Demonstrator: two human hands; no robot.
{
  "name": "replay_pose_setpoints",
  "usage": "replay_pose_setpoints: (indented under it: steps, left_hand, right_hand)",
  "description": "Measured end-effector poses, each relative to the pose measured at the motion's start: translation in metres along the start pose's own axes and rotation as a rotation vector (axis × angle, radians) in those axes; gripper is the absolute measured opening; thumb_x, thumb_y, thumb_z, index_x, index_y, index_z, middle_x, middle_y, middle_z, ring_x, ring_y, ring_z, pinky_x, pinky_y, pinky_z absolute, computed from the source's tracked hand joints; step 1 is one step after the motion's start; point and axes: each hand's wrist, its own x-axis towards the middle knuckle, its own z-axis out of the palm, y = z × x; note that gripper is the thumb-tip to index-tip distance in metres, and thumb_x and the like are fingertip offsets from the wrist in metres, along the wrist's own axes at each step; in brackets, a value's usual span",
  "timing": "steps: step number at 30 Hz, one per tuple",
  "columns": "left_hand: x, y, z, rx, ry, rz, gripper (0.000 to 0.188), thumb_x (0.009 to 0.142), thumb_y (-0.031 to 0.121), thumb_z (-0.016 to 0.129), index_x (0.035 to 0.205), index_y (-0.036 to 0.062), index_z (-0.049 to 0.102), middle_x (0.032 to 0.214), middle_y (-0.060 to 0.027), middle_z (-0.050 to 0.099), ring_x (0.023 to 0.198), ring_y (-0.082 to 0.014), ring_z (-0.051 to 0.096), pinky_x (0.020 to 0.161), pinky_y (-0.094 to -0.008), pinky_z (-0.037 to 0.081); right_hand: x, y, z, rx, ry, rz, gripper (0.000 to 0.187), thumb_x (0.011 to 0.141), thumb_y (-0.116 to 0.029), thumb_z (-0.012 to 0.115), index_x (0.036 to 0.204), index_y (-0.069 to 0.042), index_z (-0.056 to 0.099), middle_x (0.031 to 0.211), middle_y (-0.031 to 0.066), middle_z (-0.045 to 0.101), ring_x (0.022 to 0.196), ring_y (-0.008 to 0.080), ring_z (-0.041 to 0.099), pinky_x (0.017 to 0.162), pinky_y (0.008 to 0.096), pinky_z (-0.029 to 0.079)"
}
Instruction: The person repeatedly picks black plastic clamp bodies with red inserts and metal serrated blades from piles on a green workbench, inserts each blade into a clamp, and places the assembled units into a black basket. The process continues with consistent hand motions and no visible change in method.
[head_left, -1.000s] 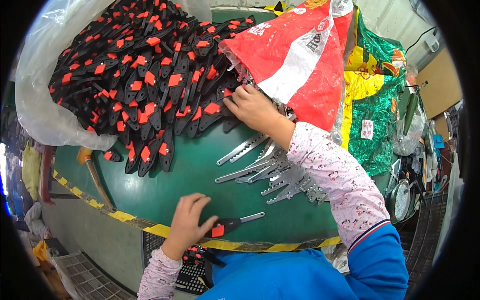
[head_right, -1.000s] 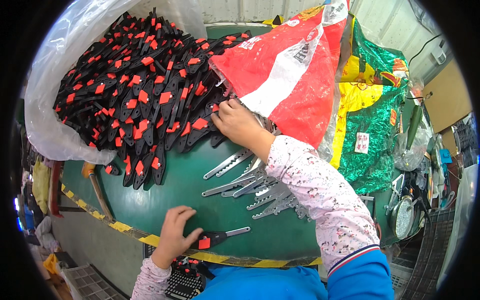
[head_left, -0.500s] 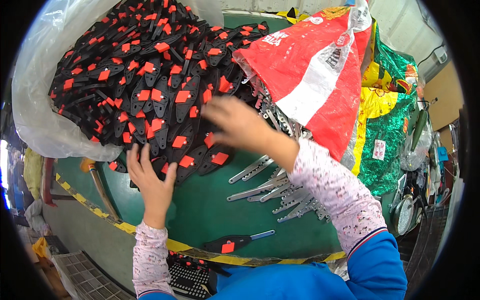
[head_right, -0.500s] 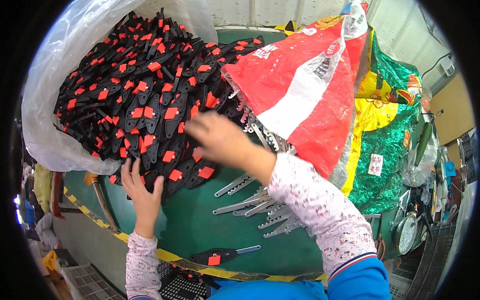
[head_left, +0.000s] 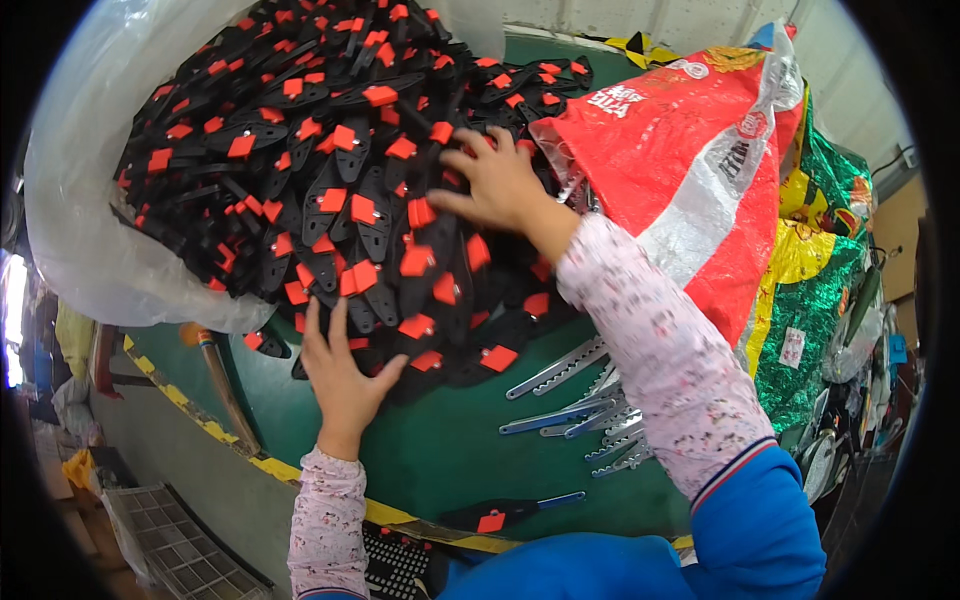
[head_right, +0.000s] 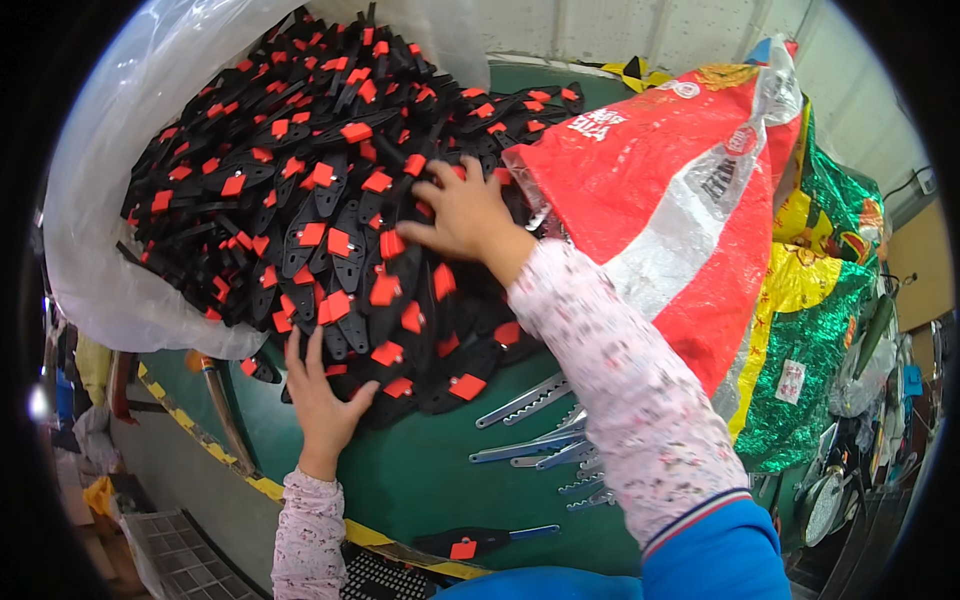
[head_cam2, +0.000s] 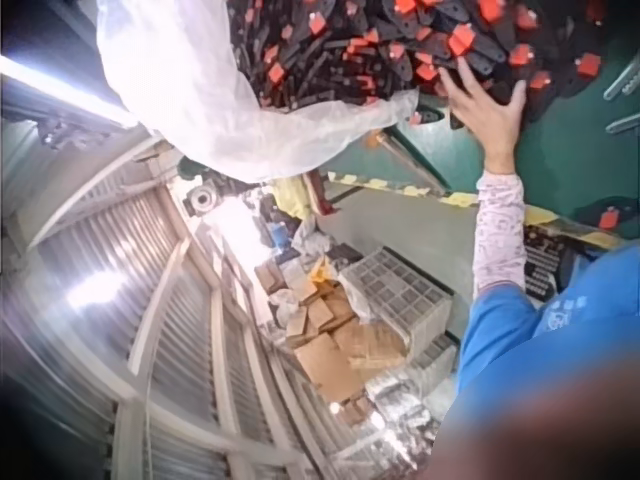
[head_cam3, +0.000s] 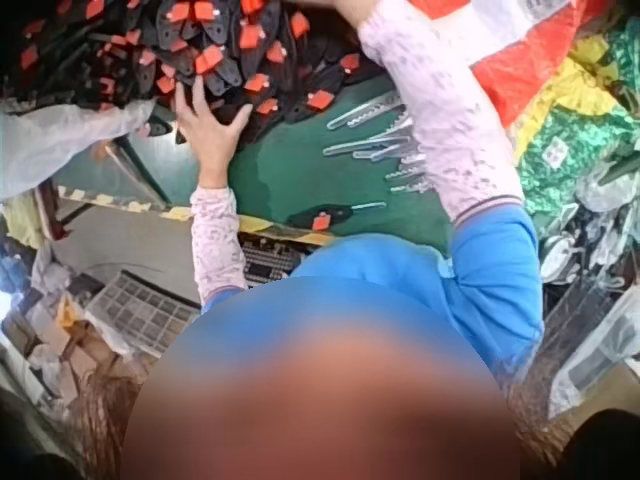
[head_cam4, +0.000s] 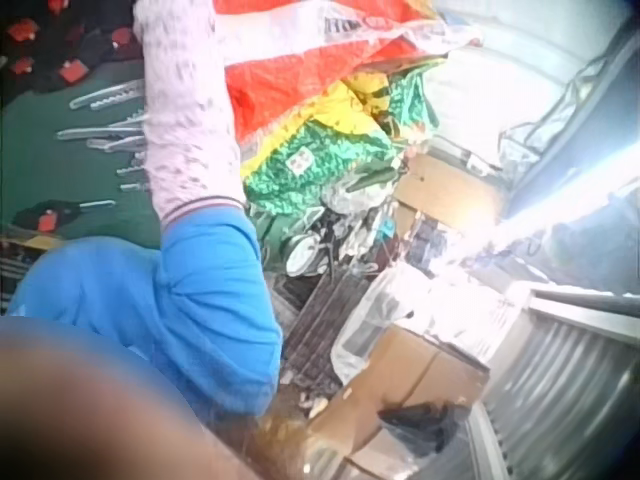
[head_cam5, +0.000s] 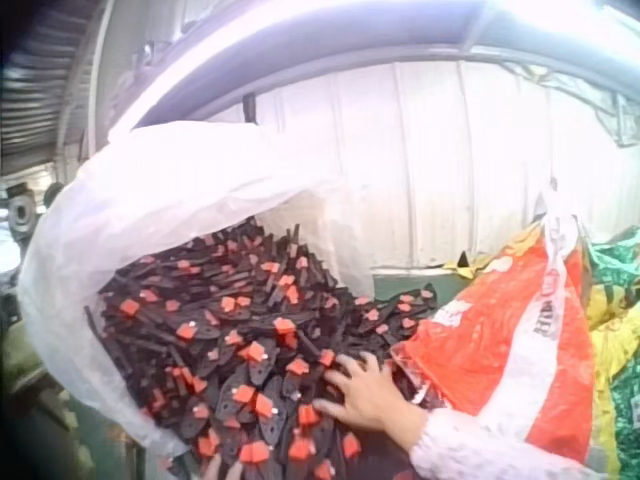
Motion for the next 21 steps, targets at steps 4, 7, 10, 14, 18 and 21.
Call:
replay_pose_setpoints:
  steps: [4,7,10,14,18,21]
  left_hand:
    - [-0.013,0.021,0.001,0.032,-0.115,0.14,0.105,0.065,0.047,0.092,0.153,0.0086,0.048,0.161,-0.0255,0.038,0.145,-0.0454,0.04,0.118,-0.065,0.031]
    - [-0.028,0.038,-0.007,-0.051,-0.116,0.257,0.089,0.06,0.042,0.092,0.134,0.0045,0.06,0.157,-0.0247,0.043,0.141,-0.0429,0.045,0.118,-0.066,0.032]
    - [-0.039,0.045,-0.02,-0.156,-0.258,0.341,0.079,0.06,0.04,0.093,0.121,0.0017,0.062,0.158,-0.0265,0.041,0.139,-0.0441,0.046,0.119,-0.0652,0.034]
    - [-0.019,0.041,-0.046,-0.217,-0.475,0.425,0.077,0.07,0.042,0.092,0.129,0.0023,0.064,0.154,-0.0237,0.048,0.135,-0.0438,0.051,0.117,-0.058,0.038]
    - [0.058,0.019,-0.086,-0.353,-0.616,0.524,0.047,0.082,0.041,0.087,0.112,0.0054,0.077,0.113,-0.0152,0.072,0.105,-0.0345,0.069,0.093,-0.0447,0.056]
    - [0.142,0.007,-0.102,-0.369,-0.326,0.331,0.023,0.085,0.022,0.083,0.084,0.0023,0.071,0.085,-0.0101,0.069,0.078,-0.0271,0.065,0.071,-0.0399,0.053]
  right_hand:
    - [-0.07,-0.028,-0.006,0.108,0.029,-0.153,0.064,0.084,-0.048,0.08,0.138,-0.017,0.065,0.151,0.0116,0.053,0.141,0.0523,0.04,0.109,0.0633,0.046]
    - [-0.106,-0.04,-0.019,0.083,-0.008,-0.226,0.064,0.083,-0.042,0.08,0.14,-0.017,0.064,0.152,0.0109,0.052,0.143,0.0505,0.039,0.113,0.0622,0.042]
    - [-0.119,-0.046,-0.044,0.058,-0.117,-0.242,0.069,0.083,-0.036,0.078,0.145,-0.016,0.058,0.149,0.0115,0.054,0.143,0.0434,0.042,0.119,0.0618,0.032]
    - [-0.066,-0.041,-0.064,0.115,0.0,-0.279,0.068,0.084,-0.028,0.079,0.145,-0.011,0.056,0.141,0.0156,0.055,0.134,0.0386,0.049,0.116,0.0542,0.037]
    - [0.018,-0.045,-0.045,0.121,0.12,-0.4,0.069,0.086,-0.024,0.081,0.148,-0.01,0.053,0.146,0.0166,0.053,0.133,0.0393,0.051,0.111,0.0493,0.044]
    - [0.078,-0.084,-0.019,0.137,0.178,-0.457,0.074,0.085,-0.03,0.085,0.149,-0.01,0.052,0.151,0.0162,0.051,0.135,0.0403,0.05,0.108,0.0516,0.048]
